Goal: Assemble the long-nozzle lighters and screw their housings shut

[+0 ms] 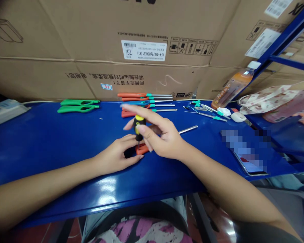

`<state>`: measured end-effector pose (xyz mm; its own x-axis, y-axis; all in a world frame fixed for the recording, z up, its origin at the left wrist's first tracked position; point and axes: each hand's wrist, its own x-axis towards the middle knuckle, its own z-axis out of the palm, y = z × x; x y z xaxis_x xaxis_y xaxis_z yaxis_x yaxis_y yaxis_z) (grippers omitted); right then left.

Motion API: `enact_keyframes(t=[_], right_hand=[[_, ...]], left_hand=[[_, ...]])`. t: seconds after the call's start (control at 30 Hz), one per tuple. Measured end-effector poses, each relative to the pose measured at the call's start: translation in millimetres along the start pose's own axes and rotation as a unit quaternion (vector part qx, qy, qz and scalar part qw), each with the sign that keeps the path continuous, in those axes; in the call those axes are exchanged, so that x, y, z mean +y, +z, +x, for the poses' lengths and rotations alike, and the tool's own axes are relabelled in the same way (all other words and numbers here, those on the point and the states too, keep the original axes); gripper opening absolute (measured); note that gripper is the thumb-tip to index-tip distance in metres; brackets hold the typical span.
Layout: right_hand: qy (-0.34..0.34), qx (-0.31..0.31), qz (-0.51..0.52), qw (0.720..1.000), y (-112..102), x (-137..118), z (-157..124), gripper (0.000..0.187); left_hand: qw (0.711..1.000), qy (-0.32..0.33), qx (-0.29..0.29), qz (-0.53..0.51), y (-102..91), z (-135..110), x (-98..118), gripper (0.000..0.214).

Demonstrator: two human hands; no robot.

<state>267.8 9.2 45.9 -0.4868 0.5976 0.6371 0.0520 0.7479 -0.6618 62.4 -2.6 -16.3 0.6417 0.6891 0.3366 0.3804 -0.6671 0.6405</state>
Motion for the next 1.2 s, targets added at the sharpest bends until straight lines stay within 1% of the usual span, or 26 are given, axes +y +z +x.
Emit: enact_keyframes(t=[0.03, 0.07, 0.13, 0.17, 0.2, 0.23, 0.27, 0.33, 0.37, 0.4, 0.47, 0.53, 0.57, 0.6, 0.63, 0.7, 0.77, 0.8, 0.87, 0.93, 0.97, 1.03, 1.1, 1.13, 1.17, 1.2], right_hand=[[-0.008, 0.020, -0.009, 1.000, 1, 0, 1, 0.037], [-0.027, 0.058, -0.042, 0.997, 2, 0, 1, 0.033], [-0.081, 0.141, -0.134, 0.978, 3, 2, 1, 0.031], [-0.101, 0.169, -0.169, 0.966, 3, 3, 1, 0.029], [-0.110, 0.181, -0.183, 0.960, 3, 4, 0, 0.027], [-0.102, 0.174, -0.173, 0.964, 3, 5, 0, 0.026], [-0.075, 0.151, -0.143, 0.975, 2, 6, 0, 0.029], [-0.010, 0.085, -0.057, 0.995, 2, 8, 0, 0.037], [0.010, 0.057, -0.023, 0.998, 1, 9, 0, 0.038], [0.015, 0.047, -0.010, 0.999, 1, 9, 0, 0.036], [-0.019, 0.084, -0.055, 0.995, 0, 9, 1, 0.028], [-0.089, 0.139, -0.141, 0.976, 0, 9, 2, 0.021], [-0.118, 0.145, -0.173, 0.967, -1, 8, 2, 0.018], [-0.135, 0.131, -0.187, 0.964, -1, 7, 2, 0.017], [-0.136, 0.103, -0.182, 0.968, -1, 5, 2, 0.022], [-0.100, 0.036, -0.132, 0.986, -1, 2, 2, 0.035], [-0.074, 0.000, -0.086, 0.994, -1, 0, 3, 0.036], [-0.074, 0.005, -0.083, 0.994, -1, -1, 3, 0.031], [-0.097, 0.038, -0.131, 0.986, -2, -3, 3, 0.024], [-0.131, 0.071, -0.203, 0.968, -2, -3, 2, 0.027], [-0.140, 0.075, -0.222, 0.962, -2, -4, 2, 0.028], [-0.133, 0.047, -0.194, 0.971, -2, -5, 2, 0.033], [-0.099, 0.010, -0.109, 0.989, -2, -6, 2, 0.037], [-0.086, 0.003, -0.080, 0.993, -3, -6, 3, 0.034], [-0.085, 0.012, -0.076, 0.993, -3, -6, 3, 0.030], [-0.097, 0.034, -0.097, 0.990, -3, -5, 3, 0.026]], left_hand=[[1.000, 0.002, 0.000, -0.001, 0.3, 0, -1, 0.028], [1.000, 0.003, 0.000, -0.001, 0.5, 0, -1, 0.029], [1.000, 0.004, 0.001, 0.000, 0.5, 0, -1, 0.029], [1.000, 0.002, 0.001, 0.001, 0.3, 0, -1, 0.029], [1.000, -0.001, 0.000, 0.002, -0.1, 0, 0, 0.030], [1.000, -0.004, -0.001, 0.002, -0.6, 0, 1, 0.031], [1.000, -0.006, -0.003, 0.002, -1.0, 0, 2, 0.033], [1.000, -0.005, -0.005, 0.003, -1.6, 1, 3, 0.037], [1.000, -0.004, -0.006, 0.004, -1.6, 1, 3, 0.039], [1.000, -0.003, -0.004, 0.005, -1.4, 1, 3, 0.039], [1.000, -0.004, 0.002, 0.007, -0.8, 0, 2, 0.037], [1.000, -0.004, 0.006, 0.008, -0.1, -1, 1, 0.035], [1.000, -0.002, 0.006, 0.007, 0.0, -1, 1, 0.034], [1.000, -0.001, 0.006, 0.007, 0.1, -1, 1, 0.034], [1.000, 0.000, 0.006, 0.007, 0.1, -1, 1, 0.034], [1.000, -0.001, 0.003, 0.006, 0.0, -1, 1, 0.033], [1.000, -0.003, -0.002, 0.003, 0.0, -1, 1, 0.029], [1.000, -0.002, -0.002, 0.001, 0.1, -1, 1, 0.026], [1.000, 0.000, -0.002, -0.001, 0.2, 0, 0, 0.021], [1.000, -0.001, -0.001, -0.001, 0.0, 0, 1, 0.020], [1.000, -0.003, -0.002, -0.001, -0.2, 0, 1, 0.021], [1.000, -0.007, -0.007, -0.001, -0.6, 0, 2, 0.024], [1.000, -0.007, -0.008, 0.001, -0.5, 0, 1, 0.024], [1.000, -0.006, -0.006, 0.002, -0.2, 0, 1, 0.022], [1.000, -0.006, -0.004, 0.004, 0.2, 0, 1, 0.020], [1.000, -0.005, -0.002, 0.004, 0.5, 0, 0, 0.018]])
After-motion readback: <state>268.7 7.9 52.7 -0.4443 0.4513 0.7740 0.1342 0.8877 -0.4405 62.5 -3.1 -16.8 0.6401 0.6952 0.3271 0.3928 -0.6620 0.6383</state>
